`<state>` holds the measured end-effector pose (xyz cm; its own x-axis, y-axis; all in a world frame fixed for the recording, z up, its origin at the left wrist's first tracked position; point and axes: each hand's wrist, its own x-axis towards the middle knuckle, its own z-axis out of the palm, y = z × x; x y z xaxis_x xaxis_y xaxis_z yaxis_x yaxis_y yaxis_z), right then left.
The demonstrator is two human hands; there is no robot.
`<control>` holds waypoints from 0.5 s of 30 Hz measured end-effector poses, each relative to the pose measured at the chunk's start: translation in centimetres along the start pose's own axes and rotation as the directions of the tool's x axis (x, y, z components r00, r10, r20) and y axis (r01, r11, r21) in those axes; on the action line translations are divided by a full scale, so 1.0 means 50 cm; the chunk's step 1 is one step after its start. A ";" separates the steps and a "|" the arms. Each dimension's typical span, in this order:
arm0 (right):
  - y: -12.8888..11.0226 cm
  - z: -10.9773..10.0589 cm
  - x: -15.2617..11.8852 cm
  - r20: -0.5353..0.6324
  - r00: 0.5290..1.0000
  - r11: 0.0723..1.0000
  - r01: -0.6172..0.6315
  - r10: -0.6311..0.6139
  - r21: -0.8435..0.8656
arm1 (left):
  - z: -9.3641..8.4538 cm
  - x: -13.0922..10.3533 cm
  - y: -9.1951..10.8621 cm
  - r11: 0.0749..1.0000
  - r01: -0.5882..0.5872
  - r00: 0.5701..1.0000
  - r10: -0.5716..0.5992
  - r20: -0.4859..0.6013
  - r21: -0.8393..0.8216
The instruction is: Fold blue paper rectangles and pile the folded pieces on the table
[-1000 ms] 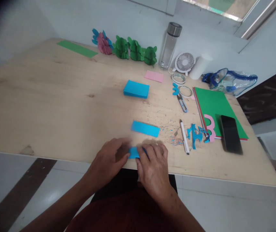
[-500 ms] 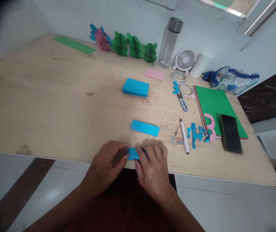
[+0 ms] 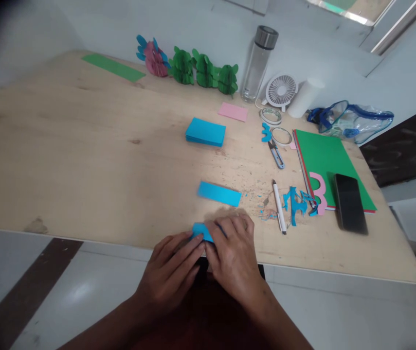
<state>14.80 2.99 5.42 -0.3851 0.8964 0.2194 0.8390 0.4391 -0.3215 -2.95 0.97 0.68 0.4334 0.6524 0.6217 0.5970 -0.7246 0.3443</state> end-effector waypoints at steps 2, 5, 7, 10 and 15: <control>0.001 -0.002 0.003 0.001 1.000 1.000 0.010 -0.010 0.000 | -0.002 0.002 0.000 1.000 0.014 1.000 -0.015 0.018 0.017; 0.002 -0.005 0.006 0.009 1.000 1.000 0.014 -0.014 0.001 | -0.004 0.003 0.002 0.999 0.044 0.998 -0.045 0.040 0.030; 0.002 -0.008 0.009 0.025 1.000 1.000 0.018 -0.018 -0.007 | -0.005 0.003 0.002 0.998 0.047 0.998 -0.049 0.039 0.041; 0.003 -0.012 0.014 0.049 0.998 0.999 0.030 -0.029 -0.026 | -0.003 0.002 0.001 0.998 0.044 0.998 -0.045 0.034 0.052; 0.007 -0.021 0.024 0.109 0.993 0.998 0.054 -0.051 -0.017 | 0.000 -0.002 0.000 0.996 0.050 0.997 -0.054 0.051 0.079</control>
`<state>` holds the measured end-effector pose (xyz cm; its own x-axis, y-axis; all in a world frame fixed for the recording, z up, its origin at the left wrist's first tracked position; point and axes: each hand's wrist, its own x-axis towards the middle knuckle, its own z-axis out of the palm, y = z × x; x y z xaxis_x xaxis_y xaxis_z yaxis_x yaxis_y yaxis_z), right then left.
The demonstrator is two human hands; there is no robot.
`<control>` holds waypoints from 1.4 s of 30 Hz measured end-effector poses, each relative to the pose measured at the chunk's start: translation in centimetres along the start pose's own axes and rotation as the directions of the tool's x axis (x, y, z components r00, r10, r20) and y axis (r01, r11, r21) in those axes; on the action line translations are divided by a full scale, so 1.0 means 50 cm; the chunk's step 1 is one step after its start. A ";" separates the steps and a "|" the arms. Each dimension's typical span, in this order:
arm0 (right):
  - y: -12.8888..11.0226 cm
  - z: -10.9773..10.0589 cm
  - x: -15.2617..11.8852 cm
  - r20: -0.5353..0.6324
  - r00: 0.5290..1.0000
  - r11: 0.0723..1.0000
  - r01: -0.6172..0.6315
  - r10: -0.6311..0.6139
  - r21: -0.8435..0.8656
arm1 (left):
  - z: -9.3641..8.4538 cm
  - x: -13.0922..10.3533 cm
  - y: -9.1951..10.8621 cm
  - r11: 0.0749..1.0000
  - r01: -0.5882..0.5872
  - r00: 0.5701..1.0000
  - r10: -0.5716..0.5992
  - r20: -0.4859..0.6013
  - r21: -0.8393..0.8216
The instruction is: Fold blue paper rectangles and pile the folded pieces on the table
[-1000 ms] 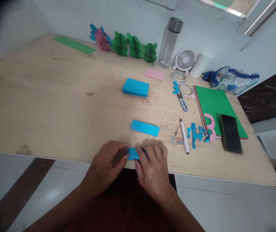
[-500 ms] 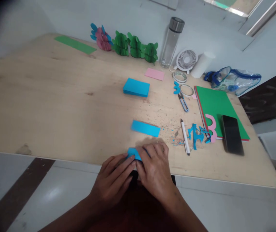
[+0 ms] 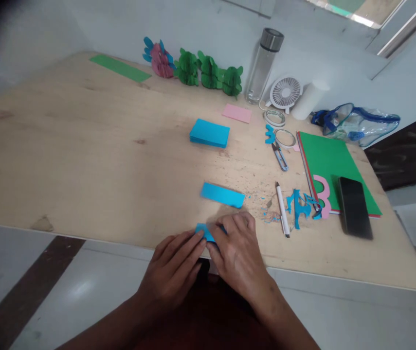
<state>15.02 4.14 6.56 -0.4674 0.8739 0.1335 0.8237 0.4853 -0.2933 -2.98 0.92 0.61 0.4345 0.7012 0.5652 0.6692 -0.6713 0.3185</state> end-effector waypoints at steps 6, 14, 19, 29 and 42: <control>0.003 -0.008 0.008 0.029 0.999 1.000 0.027 -0.027 0.000 | 0.002 -0.002 0.001 1.000 0.027 1.000 -0.027 0.009 0.003; 0.009 -0.011 0.008 0.051 0.997 0.999 0.051 -0.050 -0.010 | 0.007 -0.006 -0.001 0.999 0.034 0.999 -0.034 0.004 0.003; 0.009 -0.013 0.010 0.052 0.997 0.998 0.062 -0.060 -0.029 | 0.007 -0.006 -0.002 1.000 0.023 1.000 -0.023 0.008 0.012; 0.010 -0.015 0.012 0.071 0.996 0.998 0.055 -0.054 -0.014 | 0.007 -0.007 -0.003 0.999 0.022 0.999 -0.023 0.022 0.044; 0.010 -0.015 0.005 0.078 0.996 0.999 0.039 -0.038 -0.006 | -0.004 0.004 0.004 0.994 0.015 0.998 -0.022 0.065 0.111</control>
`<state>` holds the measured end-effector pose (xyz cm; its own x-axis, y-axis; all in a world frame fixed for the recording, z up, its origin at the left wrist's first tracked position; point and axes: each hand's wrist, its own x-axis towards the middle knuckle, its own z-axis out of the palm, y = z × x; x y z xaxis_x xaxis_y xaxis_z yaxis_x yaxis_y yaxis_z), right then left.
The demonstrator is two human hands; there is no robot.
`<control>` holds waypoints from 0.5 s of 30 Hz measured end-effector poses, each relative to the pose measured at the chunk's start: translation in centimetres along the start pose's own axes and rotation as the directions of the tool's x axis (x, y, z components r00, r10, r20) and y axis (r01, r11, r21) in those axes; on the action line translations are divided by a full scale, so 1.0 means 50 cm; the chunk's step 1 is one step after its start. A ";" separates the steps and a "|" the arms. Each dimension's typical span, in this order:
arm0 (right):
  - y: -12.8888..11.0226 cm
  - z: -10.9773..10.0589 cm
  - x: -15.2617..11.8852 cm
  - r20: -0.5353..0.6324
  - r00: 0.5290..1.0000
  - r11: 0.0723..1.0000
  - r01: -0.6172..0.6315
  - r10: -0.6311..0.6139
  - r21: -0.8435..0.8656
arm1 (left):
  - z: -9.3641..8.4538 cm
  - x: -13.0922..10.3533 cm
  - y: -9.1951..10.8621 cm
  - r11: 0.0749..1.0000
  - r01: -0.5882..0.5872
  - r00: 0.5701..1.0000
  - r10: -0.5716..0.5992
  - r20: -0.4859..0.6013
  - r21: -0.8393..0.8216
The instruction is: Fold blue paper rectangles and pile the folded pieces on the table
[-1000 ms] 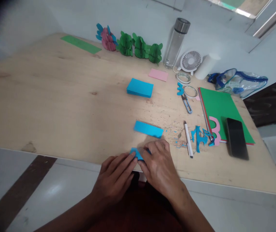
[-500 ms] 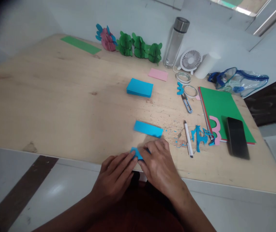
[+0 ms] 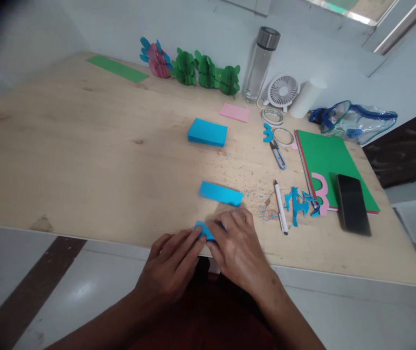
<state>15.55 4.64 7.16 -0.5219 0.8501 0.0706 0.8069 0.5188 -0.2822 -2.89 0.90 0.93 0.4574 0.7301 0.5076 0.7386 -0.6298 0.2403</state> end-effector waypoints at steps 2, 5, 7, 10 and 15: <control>0.001 -0.001 -0.007 -0.025 1.000 1.000 -0.007 0.007 0.015 | 0.001 -0.001 0.000 1.000 -0.010 1.000 0.010 -0.004 0.000; 0.000 0.001 -0.030 -0.141 0.990 1.000 -0.021 0.022 0.010 | 0.004 -0.004 -0.002 1.000 -0.025 1.000 0.025 -0.007 -0.004; -0.005 0.007 -0.050 -0.229 0.973 0.999 -0.040 0.039 0.000 | 0.005 -0.005 -0.003 0.999 -0.037 0.999 0.037 -0.004 -0.002; -0.016 0.020 -0.079 -0.298 0.952 0.997 -0.078 0.074 -0.004 | 0.005 -0.004 -0.004 0.999 -0.040 0.999 0.040 -0.008 0.008; -0.020 0.045 -0.099 -0.354 0.928 0.990 -0.137 0.117 -0.031 | 0.011 -0.007 -0.002 0.999 -0.045 0.998 0.046 -0.034 0.011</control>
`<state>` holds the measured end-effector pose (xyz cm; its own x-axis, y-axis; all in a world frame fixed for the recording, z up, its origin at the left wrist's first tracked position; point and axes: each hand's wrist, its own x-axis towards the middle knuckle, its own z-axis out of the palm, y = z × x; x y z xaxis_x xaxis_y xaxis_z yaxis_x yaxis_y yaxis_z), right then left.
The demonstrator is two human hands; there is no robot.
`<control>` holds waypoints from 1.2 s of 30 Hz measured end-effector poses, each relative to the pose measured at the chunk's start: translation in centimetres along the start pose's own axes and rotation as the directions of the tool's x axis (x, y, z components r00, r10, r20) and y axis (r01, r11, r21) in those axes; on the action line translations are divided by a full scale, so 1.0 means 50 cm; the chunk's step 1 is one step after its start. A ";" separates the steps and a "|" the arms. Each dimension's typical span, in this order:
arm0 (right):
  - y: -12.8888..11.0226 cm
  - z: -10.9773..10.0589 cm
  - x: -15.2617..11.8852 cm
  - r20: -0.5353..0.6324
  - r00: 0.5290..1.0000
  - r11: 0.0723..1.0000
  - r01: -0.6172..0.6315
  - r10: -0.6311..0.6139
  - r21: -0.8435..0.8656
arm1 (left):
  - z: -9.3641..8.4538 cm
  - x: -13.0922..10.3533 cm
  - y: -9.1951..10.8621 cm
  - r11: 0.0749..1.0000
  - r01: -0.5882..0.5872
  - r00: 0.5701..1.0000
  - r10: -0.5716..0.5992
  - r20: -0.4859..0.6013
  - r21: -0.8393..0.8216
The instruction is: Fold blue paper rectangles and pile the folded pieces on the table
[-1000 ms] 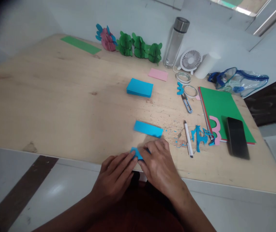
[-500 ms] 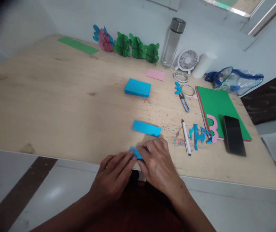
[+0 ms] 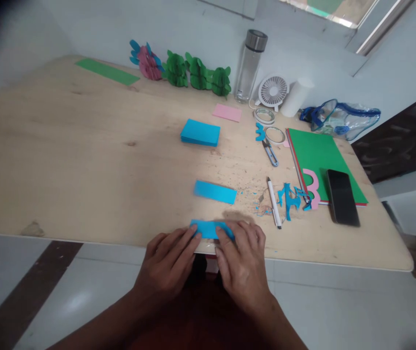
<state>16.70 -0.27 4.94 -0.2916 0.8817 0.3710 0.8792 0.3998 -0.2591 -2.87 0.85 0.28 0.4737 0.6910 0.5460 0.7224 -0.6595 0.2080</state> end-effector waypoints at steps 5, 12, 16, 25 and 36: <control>0.006 0.012 -0.005 -0.013 0.999 0.998 0.042 -0.043 -0.047 | 0.010 -0.006 0.000 1.000 0.014 0.999 -0.014 -0.043 0.007; -0.012 0.025 -0.010 0.037 0.994 0.990 0.103 -0.100 -0.093 | 0.014 -0.008 0.000 1.000 0.007 0.999 -0.007 -0.048 0.007; -0.012 0.028 -0.008 0.054 0.993 0.988 0.106 -0.100 -0.112 | 0.015 -0.010 0.000 1.000 0.000 0.999 0.000 -0.044 0.017; -0.015 0.030 -0.010 0.091 0.993 0.983 0.084 -0.070 -0.162 | 0.016 -0.013 0.001 0.999 0.006 1.000 -0.005 -0.025 0.045; 0.021 0.010 -0.040 0.072 0.996 0.977 0.070 -0.057 -0.200 | 0.011 -0.009 0.002 0.998 -0.008 1.000 0.010 -0.023 0.063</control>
<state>17.99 -1.48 3.47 -0.3672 0.8733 0.3202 0.9141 0.4024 -0.0493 -2.74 0.65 -0.38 0.4691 0.6778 0.5661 0.7486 -0.6453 0.1522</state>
